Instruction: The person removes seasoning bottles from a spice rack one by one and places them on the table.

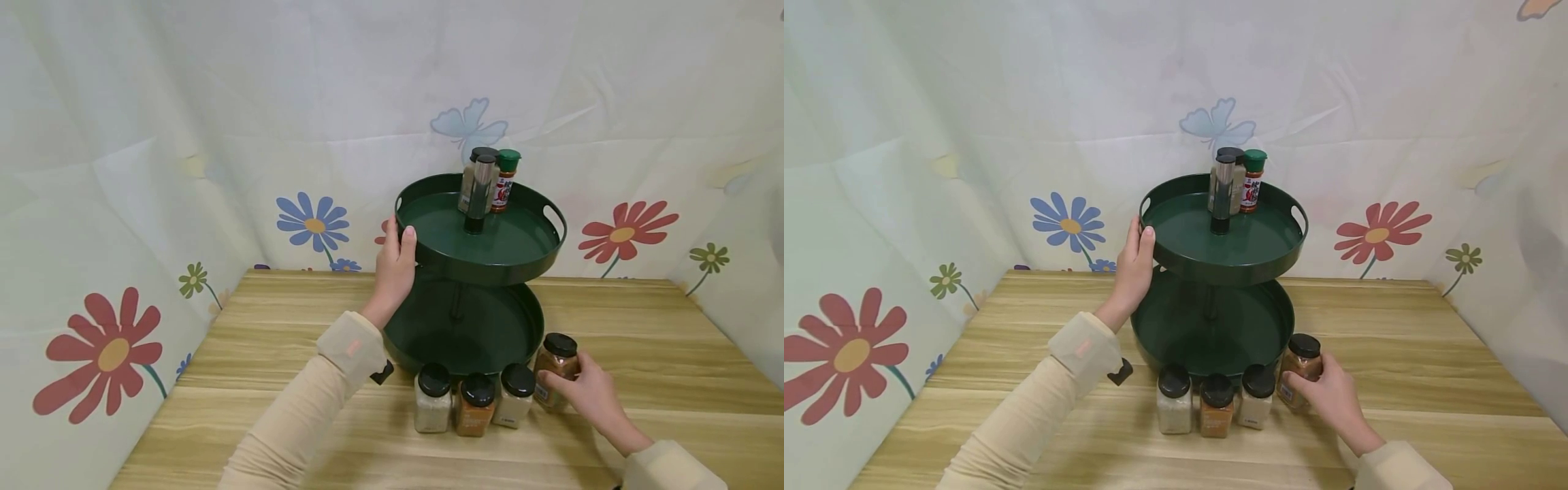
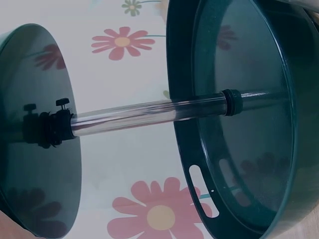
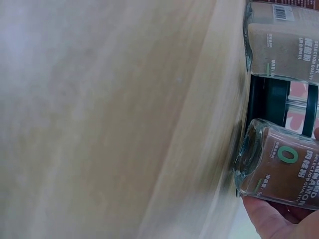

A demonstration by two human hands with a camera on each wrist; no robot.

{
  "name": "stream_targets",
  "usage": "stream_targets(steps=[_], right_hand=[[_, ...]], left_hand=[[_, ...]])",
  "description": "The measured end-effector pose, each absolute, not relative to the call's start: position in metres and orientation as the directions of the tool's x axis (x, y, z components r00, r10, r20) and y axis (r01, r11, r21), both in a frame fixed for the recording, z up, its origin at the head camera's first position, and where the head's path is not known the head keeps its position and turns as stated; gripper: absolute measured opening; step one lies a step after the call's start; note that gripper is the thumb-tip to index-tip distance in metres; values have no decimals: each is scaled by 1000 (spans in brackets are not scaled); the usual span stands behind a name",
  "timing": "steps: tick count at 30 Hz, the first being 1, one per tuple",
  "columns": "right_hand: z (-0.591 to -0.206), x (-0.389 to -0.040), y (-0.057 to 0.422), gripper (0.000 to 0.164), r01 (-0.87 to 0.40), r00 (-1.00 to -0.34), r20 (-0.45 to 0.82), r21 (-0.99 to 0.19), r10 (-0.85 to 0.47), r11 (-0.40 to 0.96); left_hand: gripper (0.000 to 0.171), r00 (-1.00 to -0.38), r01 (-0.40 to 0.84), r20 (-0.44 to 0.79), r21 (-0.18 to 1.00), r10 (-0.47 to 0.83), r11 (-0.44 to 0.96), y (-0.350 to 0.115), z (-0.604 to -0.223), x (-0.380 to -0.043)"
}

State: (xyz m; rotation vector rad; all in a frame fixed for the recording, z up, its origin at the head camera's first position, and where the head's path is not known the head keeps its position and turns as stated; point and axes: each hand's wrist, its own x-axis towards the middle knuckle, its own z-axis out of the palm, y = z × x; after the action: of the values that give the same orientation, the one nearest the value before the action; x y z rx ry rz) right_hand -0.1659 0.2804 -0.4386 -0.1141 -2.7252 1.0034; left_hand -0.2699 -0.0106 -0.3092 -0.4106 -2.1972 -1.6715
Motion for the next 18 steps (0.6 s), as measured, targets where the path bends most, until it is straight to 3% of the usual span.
stream_targets(steps=[18], right_hand=[[-442,-158,280,55,-18,-976,183,-608,118,794]], left_hand=[[61,-900,426,435,869,20,254,-10,-310,-270]])
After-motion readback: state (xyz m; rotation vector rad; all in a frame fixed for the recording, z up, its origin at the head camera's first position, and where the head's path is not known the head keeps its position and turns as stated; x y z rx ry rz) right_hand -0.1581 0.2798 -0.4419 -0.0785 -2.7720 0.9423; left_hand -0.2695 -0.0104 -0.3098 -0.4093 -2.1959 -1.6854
